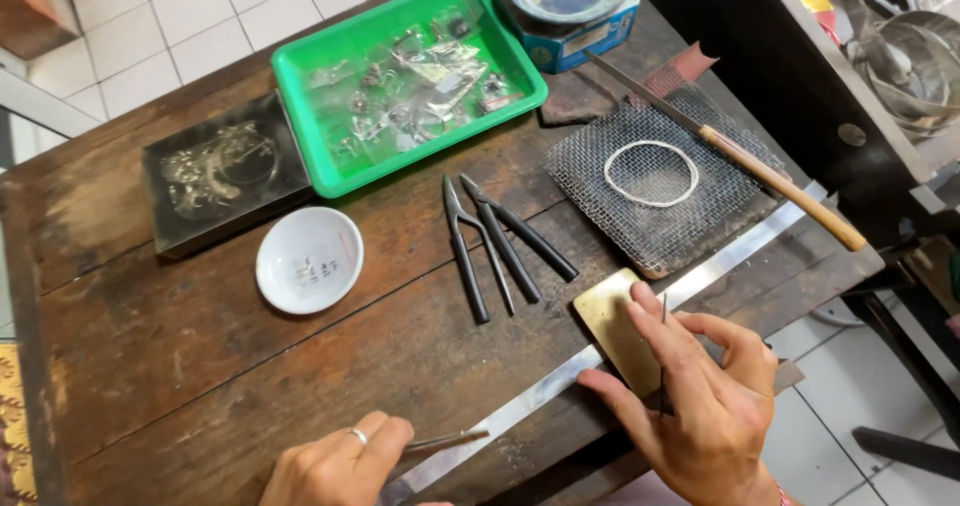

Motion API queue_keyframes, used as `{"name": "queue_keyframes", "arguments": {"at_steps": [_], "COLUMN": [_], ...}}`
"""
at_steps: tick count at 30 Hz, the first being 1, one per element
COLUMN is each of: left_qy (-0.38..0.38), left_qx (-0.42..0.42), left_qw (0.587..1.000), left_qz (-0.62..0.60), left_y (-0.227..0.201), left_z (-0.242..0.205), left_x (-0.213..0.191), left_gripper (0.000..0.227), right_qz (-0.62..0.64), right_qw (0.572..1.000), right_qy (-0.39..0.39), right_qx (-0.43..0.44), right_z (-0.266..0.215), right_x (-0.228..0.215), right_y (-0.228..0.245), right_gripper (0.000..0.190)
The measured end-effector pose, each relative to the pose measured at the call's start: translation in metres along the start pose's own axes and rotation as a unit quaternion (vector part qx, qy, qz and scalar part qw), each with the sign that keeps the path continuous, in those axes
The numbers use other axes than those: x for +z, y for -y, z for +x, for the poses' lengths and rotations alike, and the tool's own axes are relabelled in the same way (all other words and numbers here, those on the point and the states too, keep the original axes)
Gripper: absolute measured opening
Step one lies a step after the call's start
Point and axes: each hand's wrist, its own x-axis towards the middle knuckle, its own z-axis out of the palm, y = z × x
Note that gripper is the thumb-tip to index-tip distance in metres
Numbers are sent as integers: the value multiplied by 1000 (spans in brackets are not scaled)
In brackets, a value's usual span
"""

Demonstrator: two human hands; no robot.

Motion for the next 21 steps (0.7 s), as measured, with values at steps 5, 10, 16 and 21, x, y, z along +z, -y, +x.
{"name": "queue_keyframes", "arguments": {"at_steps": [5,10,16,21], "left_qy": [26,-110,-188,-224], "left_qx": [-195,-177,-49,-35], "left_qw": [961,924,863,820], "left_qz": [-192,-320,-467,-526], "left_y": [36,92,124,76], "left_z": [-15,-39,-32,-11], "left_x": [45,86,99,51], "left_gripper": [42,33,17,11], "right_qz": [54,115,127,153], "right_qw": [998,992,989,984], "right_qy": [-1,-22,-65,-60], "right_qx": [-44,-36,-43,-62], "right_z": [10,11,5,0], "right_x": [9,25,28,22], "right_y": [-2,-7,-10,-16], "right_gripper": [61,45,44,39]}}
